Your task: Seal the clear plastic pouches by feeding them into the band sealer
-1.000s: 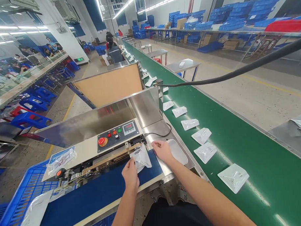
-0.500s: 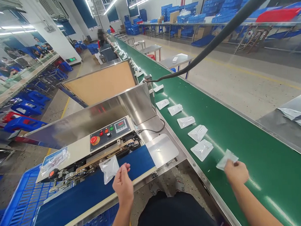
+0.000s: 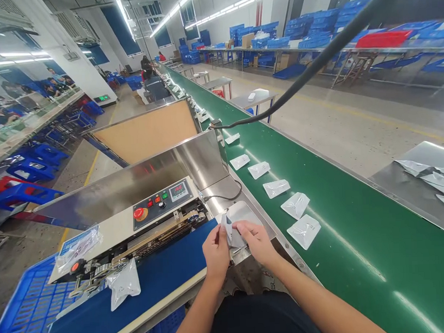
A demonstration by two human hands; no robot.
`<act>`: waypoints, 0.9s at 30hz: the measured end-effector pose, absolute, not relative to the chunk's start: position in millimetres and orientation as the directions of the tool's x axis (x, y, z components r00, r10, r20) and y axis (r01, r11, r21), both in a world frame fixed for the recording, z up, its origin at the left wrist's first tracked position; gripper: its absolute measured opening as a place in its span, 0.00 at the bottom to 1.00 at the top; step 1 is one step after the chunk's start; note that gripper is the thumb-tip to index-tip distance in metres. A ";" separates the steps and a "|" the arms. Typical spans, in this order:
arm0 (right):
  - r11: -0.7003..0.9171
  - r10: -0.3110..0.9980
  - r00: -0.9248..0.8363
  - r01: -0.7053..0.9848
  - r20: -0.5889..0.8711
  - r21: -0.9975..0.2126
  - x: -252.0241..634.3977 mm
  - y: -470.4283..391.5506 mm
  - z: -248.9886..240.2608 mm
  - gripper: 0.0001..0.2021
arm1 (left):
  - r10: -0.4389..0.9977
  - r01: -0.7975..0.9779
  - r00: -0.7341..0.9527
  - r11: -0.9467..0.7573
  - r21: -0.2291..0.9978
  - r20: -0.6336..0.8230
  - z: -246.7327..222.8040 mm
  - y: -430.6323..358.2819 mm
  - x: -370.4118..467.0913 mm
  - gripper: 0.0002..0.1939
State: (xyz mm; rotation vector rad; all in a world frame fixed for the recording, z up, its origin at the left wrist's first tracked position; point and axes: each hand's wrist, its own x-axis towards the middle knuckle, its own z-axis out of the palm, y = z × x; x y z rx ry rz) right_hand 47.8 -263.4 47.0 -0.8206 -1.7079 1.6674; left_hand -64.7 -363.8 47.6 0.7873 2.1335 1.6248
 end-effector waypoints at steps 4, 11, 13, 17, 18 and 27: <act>-0.218 0.825 -0.536 -0.009 -0.179 -0.976 22.3 -263.5 25.6 0.30 | 0.563 0.159 -0.826 0.246 0.956 -0.007 32.1 -375.6 -84.4 0.21; -0.440 0.834 -0.349 0.047 -0.428 -0.897 -40.1 -233.4 -0.1 0.27 | 0.239 -0.407 -0.869 0.150 0.901 -0.432 -7.8 -358.3 -130.2 0.18; -0.456 0.817 -0.364 0.066 -0.447 -0.888 -56.1 -232.3 -1.9 0.27 | 0.216 -0.431 -0.868 0.117 0.895 -0.447 -12.1 -358.5 -140.5 0.20; -0.468 0.772 -0.427 0.120 -0.471 -0.876 -82.6 -245.2 -3.6 0.28 | 0.173 -0.454 -0.871 0.071 0.888 -0.459 -10.5 -375.4 -155.9 0.22; -0.459 0.759 -0.453 0.136 -0.467 -0.878 -87.9 -250.0 -3.6 0.27 | 0.163 -0.455 -0.873 0.068 0.888 -0.460 -9.1 -382.0 -159.3 0.22; -0.056 0.965 -0.208 0.440 -0.162 -0.896 8.8 -187.8 -12.9 0.26 | -0.070 -0.328 -0.942 0.005 0.945 -0.327 -5.5 -471.4 -178.3 0.17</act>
